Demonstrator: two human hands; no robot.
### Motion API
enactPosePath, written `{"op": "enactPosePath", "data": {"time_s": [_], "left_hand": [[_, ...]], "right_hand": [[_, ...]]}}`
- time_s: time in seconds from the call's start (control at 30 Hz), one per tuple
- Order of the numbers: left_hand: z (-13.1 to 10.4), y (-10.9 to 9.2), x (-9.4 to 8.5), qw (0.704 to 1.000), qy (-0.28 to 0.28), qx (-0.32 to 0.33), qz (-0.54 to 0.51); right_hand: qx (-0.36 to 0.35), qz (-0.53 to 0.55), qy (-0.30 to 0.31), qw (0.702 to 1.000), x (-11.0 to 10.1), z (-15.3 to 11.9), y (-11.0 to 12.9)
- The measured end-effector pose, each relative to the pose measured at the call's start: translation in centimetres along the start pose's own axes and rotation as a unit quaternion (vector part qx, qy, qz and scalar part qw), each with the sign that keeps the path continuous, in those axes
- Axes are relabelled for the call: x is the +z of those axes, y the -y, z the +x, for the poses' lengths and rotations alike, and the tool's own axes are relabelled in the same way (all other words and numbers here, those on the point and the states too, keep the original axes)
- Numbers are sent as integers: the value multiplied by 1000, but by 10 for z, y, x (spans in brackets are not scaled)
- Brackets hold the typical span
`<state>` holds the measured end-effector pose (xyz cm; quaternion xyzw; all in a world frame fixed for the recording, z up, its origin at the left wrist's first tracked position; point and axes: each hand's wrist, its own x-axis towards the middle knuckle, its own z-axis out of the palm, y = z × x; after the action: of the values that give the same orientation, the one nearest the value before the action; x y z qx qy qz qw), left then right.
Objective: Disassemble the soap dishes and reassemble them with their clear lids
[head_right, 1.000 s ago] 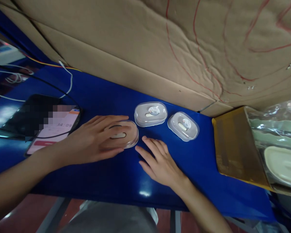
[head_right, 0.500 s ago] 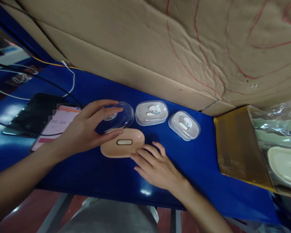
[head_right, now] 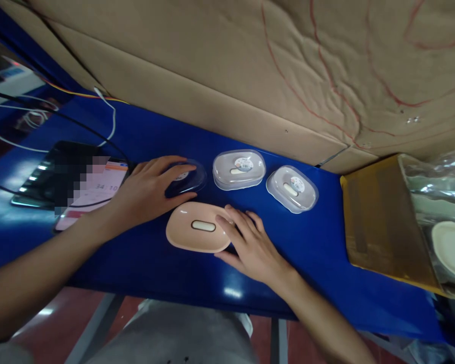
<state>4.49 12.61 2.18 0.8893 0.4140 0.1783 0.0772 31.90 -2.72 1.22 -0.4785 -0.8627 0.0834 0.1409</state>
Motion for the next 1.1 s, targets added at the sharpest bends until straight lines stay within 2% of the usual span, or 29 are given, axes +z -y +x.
{"op": "enactPosePath", "data": {"time_s": [0.17, 0.23, 0.33, 0.43, 0.5, 0.67, 0.8, 1.1], "left_hand": [[1, 3, 4, 999, 15, 21, -22], [0, 0, 0, 998, -4, 40, -40], [-5, -10, -8, 988, -32, 120, -89], [-14, -23, -13, 963, 39, 237, -119], [-21, -30, -11, 954, 93, 263, -109], [-26, -37, -2, 958, 134, 236, -96], [-26, -38, -3, 962, 131, 198, -134], [-27, -45, -9, 944, 135, 177, -243]], "right_hand": [[4, 21, 0, 1000, -2, 1, 0], [6, 29, -7, 1000, -3, 2, -1], [8, 42, -20, 999, -3, 2, -3], [12, 54, -37, 998, -4, 3, -5], [17, 62, -42, 997, -4, 3, -6], [22, 74, -30, 997, -7, 3, -10], [15, 41, -49, 998, -5, -1, -10], [-1, -8, -80, 997, 2, -7, -10]]}}
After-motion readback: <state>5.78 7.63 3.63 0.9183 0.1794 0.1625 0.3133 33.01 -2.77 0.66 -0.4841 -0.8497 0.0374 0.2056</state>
